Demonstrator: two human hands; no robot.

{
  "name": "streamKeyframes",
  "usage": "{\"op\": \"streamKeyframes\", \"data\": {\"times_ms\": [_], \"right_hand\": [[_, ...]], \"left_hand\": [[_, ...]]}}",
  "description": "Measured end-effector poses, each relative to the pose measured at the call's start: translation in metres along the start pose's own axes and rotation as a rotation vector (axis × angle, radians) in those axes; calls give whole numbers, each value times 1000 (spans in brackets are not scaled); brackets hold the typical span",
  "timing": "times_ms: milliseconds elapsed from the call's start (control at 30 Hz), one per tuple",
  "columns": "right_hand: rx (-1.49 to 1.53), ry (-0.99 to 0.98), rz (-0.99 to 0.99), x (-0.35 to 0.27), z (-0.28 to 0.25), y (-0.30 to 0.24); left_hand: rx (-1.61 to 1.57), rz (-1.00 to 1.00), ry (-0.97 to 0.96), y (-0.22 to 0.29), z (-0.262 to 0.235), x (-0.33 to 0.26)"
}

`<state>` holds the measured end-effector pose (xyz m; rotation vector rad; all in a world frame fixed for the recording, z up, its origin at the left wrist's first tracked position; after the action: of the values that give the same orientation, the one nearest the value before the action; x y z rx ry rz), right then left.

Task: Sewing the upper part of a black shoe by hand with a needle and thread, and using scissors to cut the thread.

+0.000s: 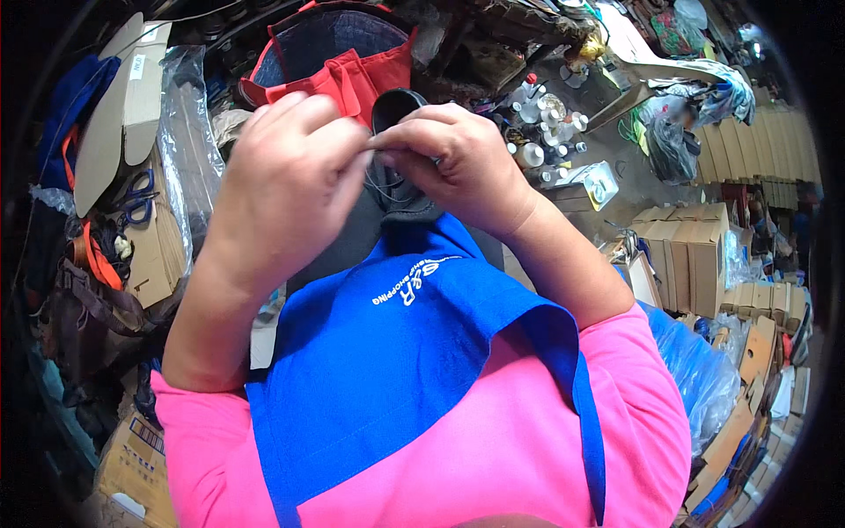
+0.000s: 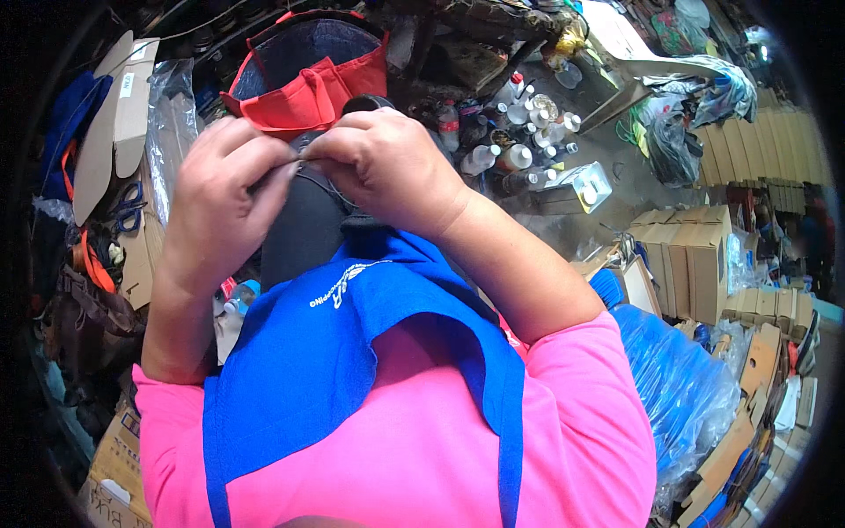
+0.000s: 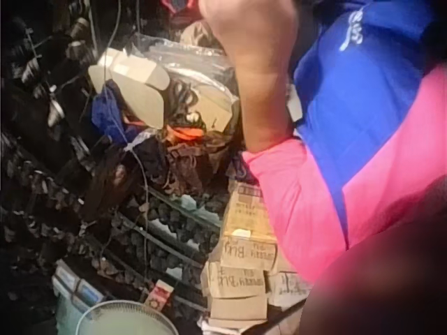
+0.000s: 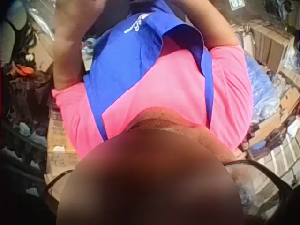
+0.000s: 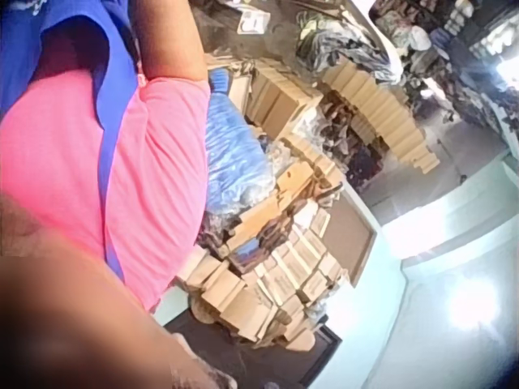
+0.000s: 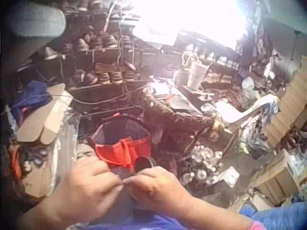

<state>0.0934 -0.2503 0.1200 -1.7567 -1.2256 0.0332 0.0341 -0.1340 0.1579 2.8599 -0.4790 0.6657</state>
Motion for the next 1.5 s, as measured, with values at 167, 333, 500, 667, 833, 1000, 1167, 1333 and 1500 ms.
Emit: {"op": "streamKeyframes", "data": {"times_ms": [167, 333, 500, 667, 833, 1000, 1167, 1333, 1500], "right_hand": [[509, 503, 436, -40, -80, 37], [783, 872, 134, -100, -227, 42], [200, 250, 638, -44, -109, 43], [151, -538, 121, -6, 4, -4], [76, -710, 331, -16, -43, -14], [-633, -176, -64, -26, -75, -23], [-564, 41, -308, -22, -60, -26], [-159, 118, -143, -27, -56, -15], [843, 402, 295, -81, -73, 40]], "left_hand": [[-466, -238, 28, -27, 51, -1], [-100, -53, -496, -22, 134, -66], [-633, -101, -784, -1, 80, -50], [-607, 7, -339, 5, -20, 2], [-556, -16, -229, -10, -27, 6], [-818, -50, -120, -5, 30, 23], [-790, 25, 80, 11, 66, 40], [-589, -85, -88, -23, 62, 19], [267, -453, -193, -159, 35, -75]]}}
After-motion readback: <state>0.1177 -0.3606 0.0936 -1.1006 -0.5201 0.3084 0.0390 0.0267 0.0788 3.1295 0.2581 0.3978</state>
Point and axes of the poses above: each hand's wrist, its own x-axis towards the middle knuckle, its own z-axis out of the palm, y = z × x, the point moved 7 cm from there along x, towards the middle knuckle, and after that the axes turned 13 degrees about x, right-handed, at the moved point
